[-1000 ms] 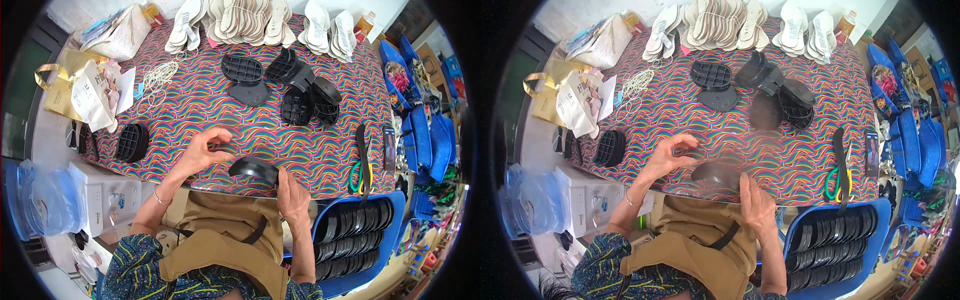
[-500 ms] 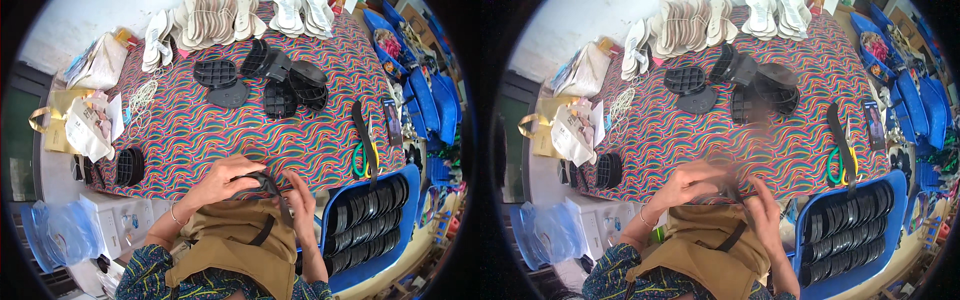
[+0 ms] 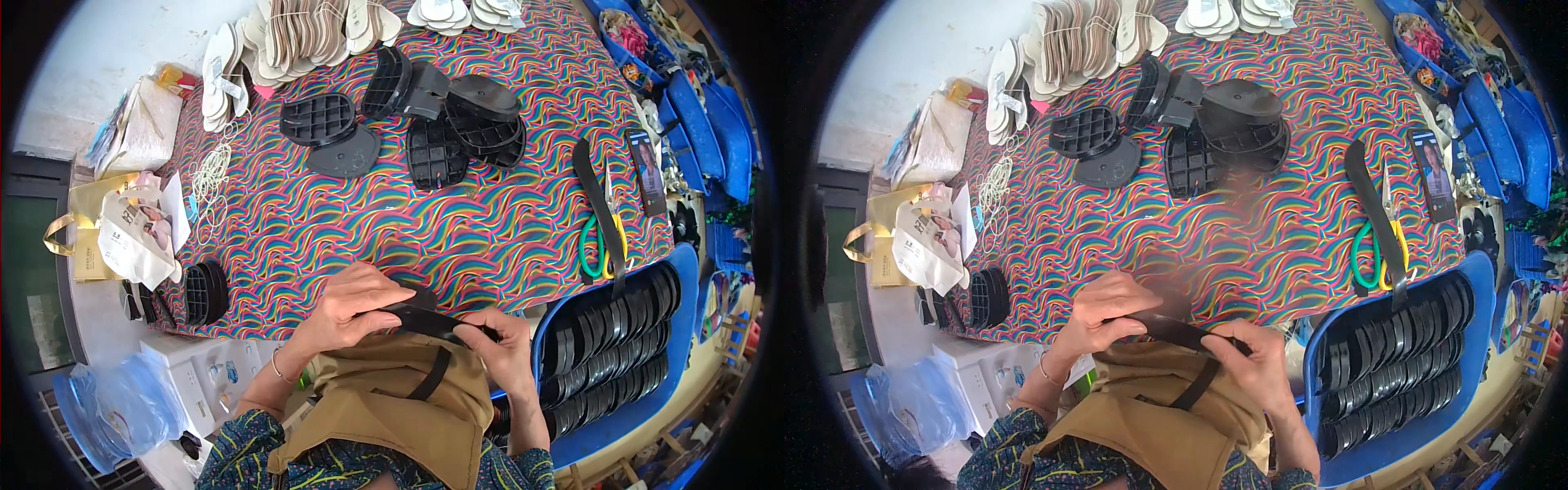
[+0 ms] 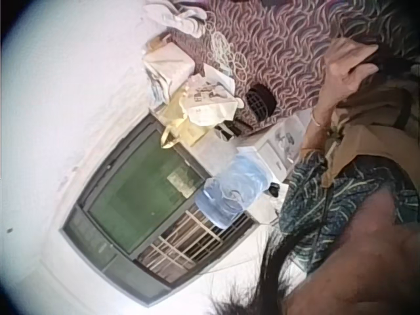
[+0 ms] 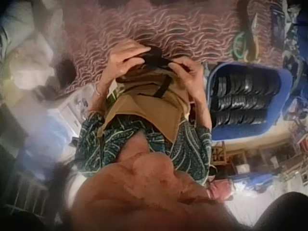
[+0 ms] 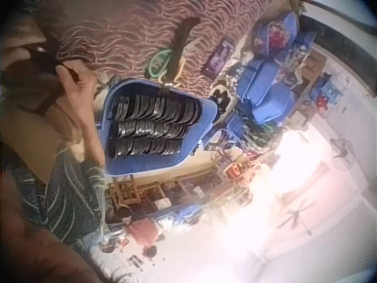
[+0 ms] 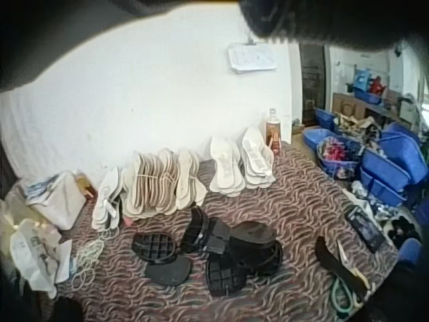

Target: The person assembles sandals by hand, fitting black straps into the slots of black plastic soles. They handle the components one at a time, pressing the straps into place to secure them. The workspace contains stacks of white insoles and black soles, along with a blue bin of straps.

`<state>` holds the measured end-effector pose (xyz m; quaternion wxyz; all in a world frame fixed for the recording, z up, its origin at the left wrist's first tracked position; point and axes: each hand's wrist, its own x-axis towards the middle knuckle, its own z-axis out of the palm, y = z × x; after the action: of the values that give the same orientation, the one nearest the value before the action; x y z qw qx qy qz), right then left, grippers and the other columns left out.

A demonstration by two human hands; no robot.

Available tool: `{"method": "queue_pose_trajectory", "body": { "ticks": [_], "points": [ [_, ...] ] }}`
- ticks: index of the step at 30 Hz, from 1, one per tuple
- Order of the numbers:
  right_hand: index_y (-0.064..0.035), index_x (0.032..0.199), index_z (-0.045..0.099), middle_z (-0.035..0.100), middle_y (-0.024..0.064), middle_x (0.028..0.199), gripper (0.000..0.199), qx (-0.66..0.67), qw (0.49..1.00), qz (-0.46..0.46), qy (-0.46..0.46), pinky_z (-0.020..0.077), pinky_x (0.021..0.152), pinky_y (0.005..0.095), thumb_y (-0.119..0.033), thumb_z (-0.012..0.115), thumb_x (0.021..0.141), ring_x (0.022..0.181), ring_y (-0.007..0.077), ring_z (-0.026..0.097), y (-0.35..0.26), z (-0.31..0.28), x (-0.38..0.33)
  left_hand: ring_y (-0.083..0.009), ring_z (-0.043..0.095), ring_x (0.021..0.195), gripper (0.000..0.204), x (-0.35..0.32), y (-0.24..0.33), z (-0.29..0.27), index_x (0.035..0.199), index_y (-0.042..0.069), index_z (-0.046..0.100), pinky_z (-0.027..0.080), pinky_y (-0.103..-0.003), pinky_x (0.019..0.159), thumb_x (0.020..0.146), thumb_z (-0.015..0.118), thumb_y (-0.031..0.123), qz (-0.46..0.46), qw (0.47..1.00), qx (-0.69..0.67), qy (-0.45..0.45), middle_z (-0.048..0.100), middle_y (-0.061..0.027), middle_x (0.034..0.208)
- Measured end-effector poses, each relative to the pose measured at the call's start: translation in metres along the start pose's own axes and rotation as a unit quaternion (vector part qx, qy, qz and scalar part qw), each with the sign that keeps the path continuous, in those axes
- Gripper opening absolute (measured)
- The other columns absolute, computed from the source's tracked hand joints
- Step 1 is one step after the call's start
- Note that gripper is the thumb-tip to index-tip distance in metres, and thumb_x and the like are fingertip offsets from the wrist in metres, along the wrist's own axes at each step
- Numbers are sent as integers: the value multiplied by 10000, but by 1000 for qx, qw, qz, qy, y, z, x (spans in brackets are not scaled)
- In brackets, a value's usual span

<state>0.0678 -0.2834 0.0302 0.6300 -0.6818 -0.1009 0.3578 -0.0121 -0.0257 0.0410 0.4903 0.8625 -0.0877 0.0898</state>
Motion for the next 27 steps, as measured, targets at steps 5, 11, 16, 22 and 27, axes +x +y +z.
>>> {"method": "queue_pose_trajectory", "body": {
  "ticks": [5,11,16,22,27],
  "points": [
    [20,915,728,695,30,753,85,-11,1000,0,20,474,617,253,-51,742,870,678,68,594,16,5,19,-247,646,802,358,6,-3,-1,1097,13,745,466,-374,736,786,799,182,6,1000,-8,-5,698,-93,869],
    [11,915,733,664,42,710,88,-71,997,-7,26,451,584,268,-70,736,880,639,68,555,11,13,29,-258,633,811,365,8,-2,0,1116,14,736,467,-383,763,791,792,168,-3,1000,-25,-8,690,-99,867],
    [12,918,733,649,37,689,101,-74,997,11,20,447,574,273,-84,728,886,628,71,553,10,15,33,-325,645,990,426,8,1,-2,1161,-13,688,466,-460,960,848,745,271,-50,998,-24,-43,703,-131,1041],
    [18,905,724,656,28,713,127,-49,999,0,-2,449,585,273,-106,698,910,635,73,558,11,12,39,-313,537,1141,581,16,13,-9,1415,74,517,417,-467,965,885,699,229,18,985,147,-86,637,-128,1187],
    [26,902,718,675,39,751,120,-27,999,-5,-18,467,631,273,-88,682,904,681,86,587,16,9,45,-324,513,1156,606,22,22,-14,1434,128,504,408,-489,969,868,704,209,34,954,254,-157,551,-102,1254]
  ]
}}
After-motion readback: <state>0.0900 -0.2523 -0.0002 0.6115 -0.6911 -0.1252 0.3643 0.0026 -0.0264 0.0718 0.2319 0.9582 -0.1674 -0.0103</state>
